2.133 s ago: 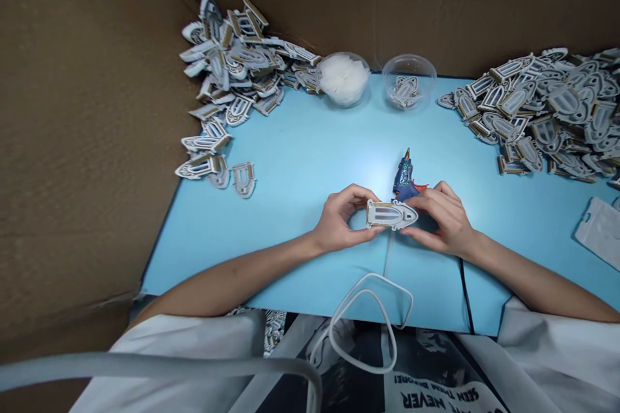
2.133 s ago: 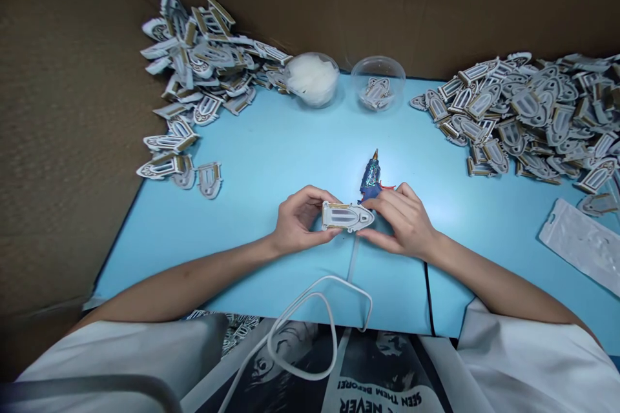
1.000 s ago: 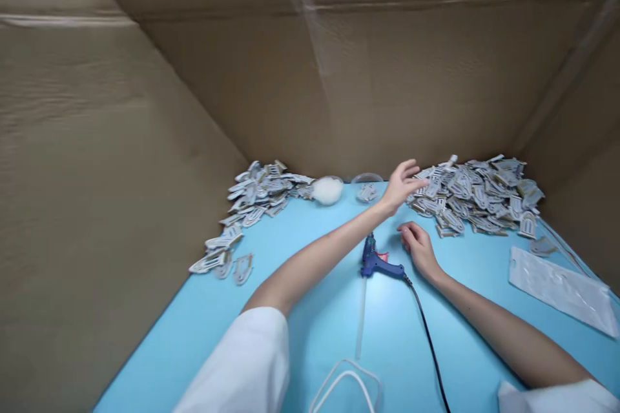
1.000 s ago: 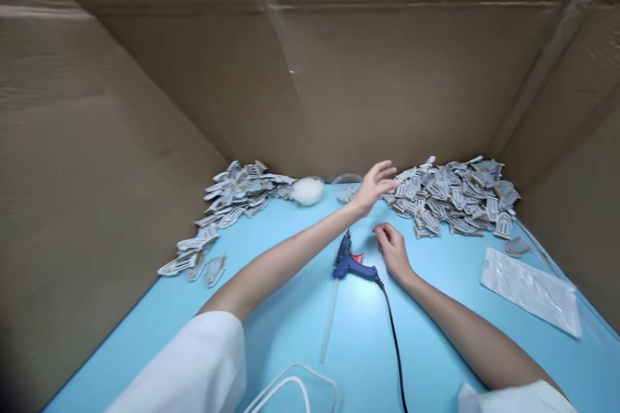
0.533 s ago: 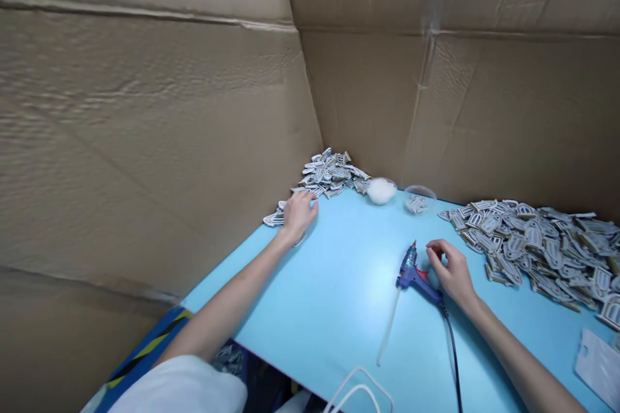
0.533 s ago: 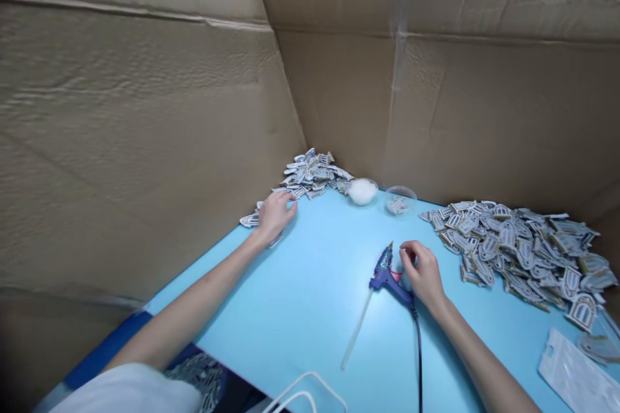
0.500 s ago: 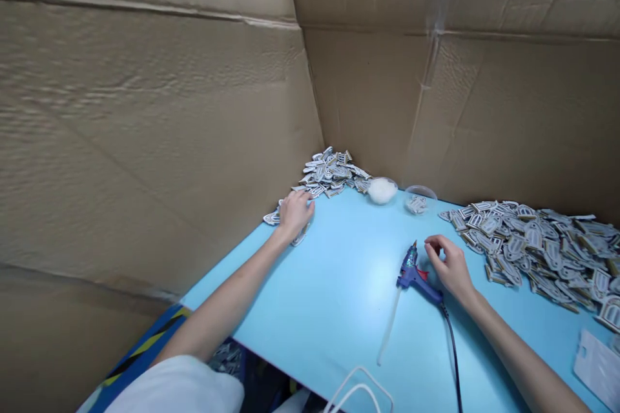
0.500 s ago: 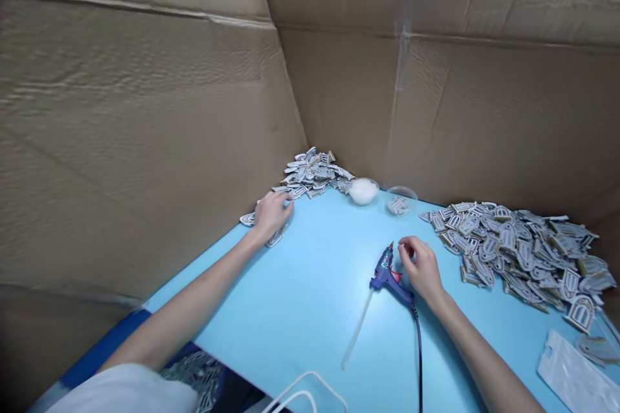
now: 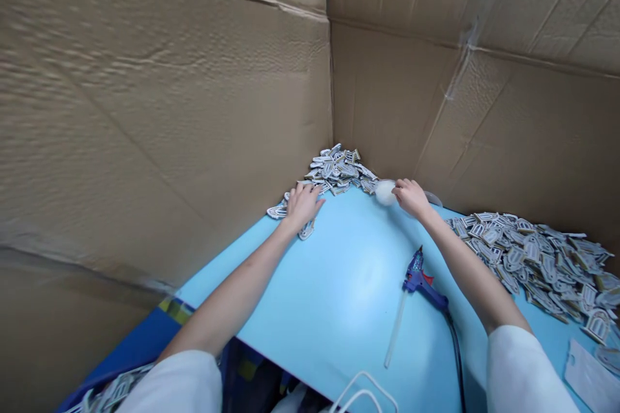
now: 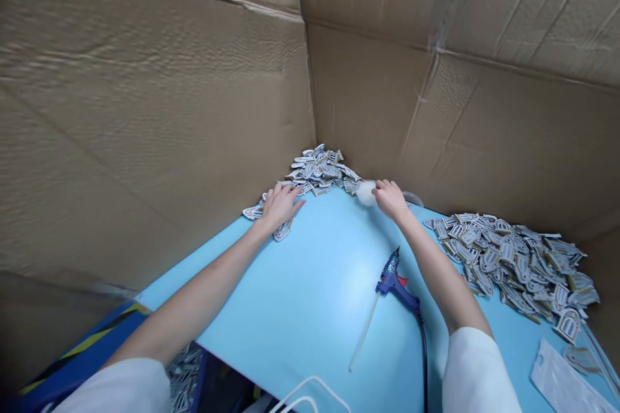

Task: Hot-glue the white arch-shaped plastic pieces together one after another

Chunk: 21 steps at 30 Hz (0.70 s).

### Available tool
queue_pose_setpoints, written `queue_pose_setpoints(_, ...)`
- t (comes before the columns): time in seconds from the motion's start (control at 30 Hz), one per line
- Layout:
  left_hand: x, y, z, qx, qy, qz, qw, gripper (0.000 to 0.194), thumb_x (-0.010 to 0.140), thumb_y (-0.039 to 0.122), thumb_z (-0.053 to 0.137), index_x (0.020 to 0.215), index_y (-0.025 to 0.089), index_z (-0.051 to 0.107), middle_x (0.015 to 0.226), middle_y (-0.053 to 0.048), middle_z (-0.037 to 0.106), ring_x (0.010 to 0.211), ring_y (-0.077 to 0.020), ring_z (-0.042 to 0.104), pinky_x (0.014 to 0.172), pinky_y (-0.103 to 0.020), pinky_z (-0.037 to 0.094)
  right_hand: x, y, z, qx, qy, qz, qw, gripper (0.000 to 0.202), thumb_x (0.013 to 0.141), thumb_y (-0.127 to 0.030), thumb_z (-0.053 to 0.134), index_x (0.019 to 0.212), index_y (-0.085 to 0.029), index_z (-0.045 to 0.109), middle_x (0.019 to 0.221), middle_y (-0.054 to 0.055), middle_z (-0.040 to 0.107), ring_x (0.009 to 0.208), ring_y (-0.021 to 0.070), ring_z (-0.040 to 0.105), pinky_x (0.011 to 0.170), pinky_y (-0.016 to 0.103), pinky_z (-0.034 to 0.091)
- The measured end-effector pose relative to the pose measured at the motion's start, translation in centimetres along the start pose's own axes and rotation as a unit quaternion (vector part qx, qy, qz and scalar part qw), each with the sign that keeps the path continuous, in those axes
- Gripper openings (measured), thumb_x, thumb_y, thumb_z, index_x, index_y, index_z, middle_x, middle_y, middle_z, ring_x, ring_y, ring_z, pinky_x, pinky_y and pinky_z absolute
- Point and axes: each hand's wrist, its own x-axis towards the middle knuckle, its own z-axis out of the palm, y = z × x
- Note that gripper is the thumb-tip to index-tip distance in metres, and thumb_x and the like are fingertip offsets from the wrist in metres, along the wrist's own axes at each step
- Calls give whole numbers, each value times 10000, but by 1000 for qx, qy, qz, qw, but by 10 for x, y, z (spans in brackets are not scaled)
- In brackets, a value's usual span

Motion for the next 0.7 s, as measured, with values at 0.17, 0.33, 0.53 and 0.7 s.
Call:
queue_pose_setpoints(0.17, 2, 0, 3, -16, 0, 2, 1000, 189, 961, 267, 614, 1091, 172, 712, 1292, -206, 702, 1295, -414, 521, 1059, -508, 423, 8, -1, -3, 16, -10, 9, 1000, 347, 1017, -73, 465, 1069, -89, 807, 1221, 240, 700, 1149, 309, 559, 958, 416, 346)
queue_pose_setpoints(0.33, 1, 0, 2, -61, 13, 22, 998, 142, 920, 233, 596, 990, 158, 696, 1153, -208, 733, 1230, -410, 554, 1064, -530, 421, 11, 7, -7, 103, 44, 50, 992, 288, 984, -87, 508, 956, -104, 794, 1164, 220, 725, 1123, 295, 598, 975, 408, 358)
queue_pose_setpoints(0.53, -5, 3, -2, -175, 45, 79, 980, 417, 871, 280, 616, 1262, 148, 675, 1274, -147, 714, 1199, -333, 620, 1079, -456, 480, -7, 18, -1, 287, 150, 127, 937, 139, 875, -259, 651, 753, -192, 657, 864, 103, 743, 847, 244, 676, 778, 341, 468)
queue_pose_setpoints(0.7, -31, 29, 3, -288, -19, 169, 942, 337, 889, 310, 638, 1171, 157, 741, 1138, -99, 753, 1036, -264, 698, 952, -377, 557, -65, 10, 11, 464, 165, 153, 857, 186, 800, -405, 662, 784, -230, 598, 738, 51, 744, 693, 213, 713, 630, 307, 514)
